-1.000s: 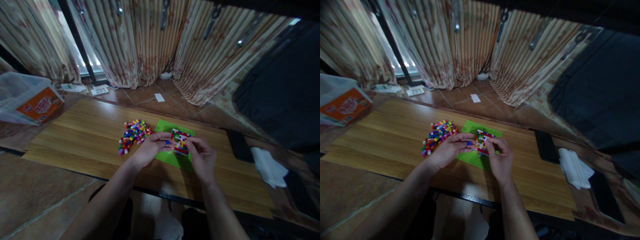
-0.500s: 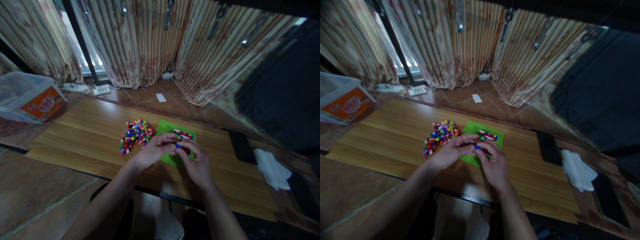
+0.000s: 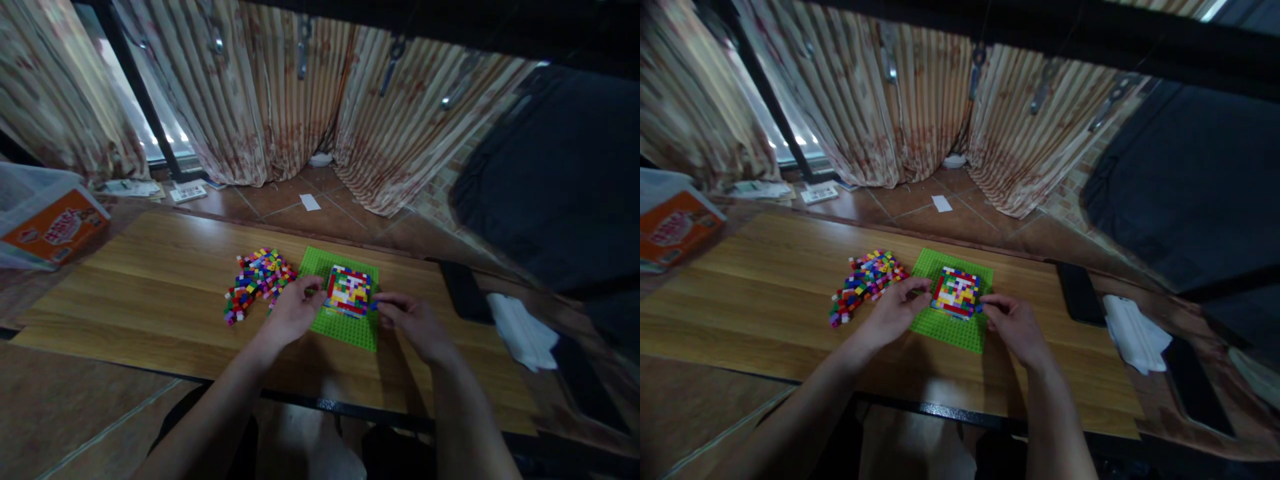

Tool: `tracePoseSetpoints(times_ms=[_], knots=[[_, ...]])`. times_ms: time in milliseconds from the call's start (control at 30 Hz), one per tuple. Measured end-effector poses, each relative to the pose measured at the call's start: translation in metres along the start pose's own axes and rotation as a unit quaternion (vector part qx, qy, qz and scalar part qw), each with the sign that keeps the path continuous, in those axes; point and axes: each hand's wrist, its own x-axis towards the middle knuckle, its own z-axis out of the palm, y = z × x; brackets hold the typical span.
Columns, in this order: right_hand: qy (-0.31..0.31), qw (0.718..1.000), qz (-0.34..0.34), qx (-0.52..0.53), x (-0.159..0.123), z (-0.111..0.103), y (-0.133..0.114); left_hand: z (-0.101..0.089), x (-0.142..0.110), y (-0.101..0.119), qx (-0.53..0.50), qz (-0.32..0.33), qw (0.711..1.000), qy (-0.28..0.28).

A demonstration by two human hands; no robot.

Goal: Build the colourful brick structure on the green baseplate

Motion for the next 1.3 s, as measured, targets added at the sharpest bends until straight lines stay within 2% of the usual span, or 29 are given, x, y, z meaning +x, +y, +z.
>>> tracePoseSetpoints(times_ms=[133, 267, 500, 833, 967, 1167, 1300], knots=[[-0.007, 1.0, -0.006, 0.001, 0.003, 0.009, -0.001, 0.002, -0.002, 0.004, 0.023, 0.011, 0.999, -0.037], [0.016, 1.0, -0.011, 0.01, 0.006, 0.016, 0.0, 0.003, -0.003, 0.006, 0.033, 0.013, 0.998, -0.058], [0.037, 0.998, -0.022, 0.048, 0.005, 0.024, 0.003, 0.005, -0.003, 0.0, 0.034, 0.014, 0.998, -0.056], [0.037, 0.99, 0.029, 0.135, 0.006, 0.029, 0.003, 0.007, -0.004, -0.002, 0.087, 0.018, 0.995, -0.048], [0.036, 0.989, 0.025, 0.141, 0.007, 0.03, 0.004, 0.009, -0.005, 0.0, 0.116, 0.033, 0.992, -0.035], [0.001, 0.991, 0.02, 0.135, 0.007, 0.027, 0.01, 0.01, -0.006, 0.002, 0.153, 0.06, 0.985, -0.045], [0.035, 0.993, 0.013, 0.113, 0.011, 0.022, 0.011, 0.016, -0.006, -0.001, 0.116, 0.057, 0.991, -0.034]])
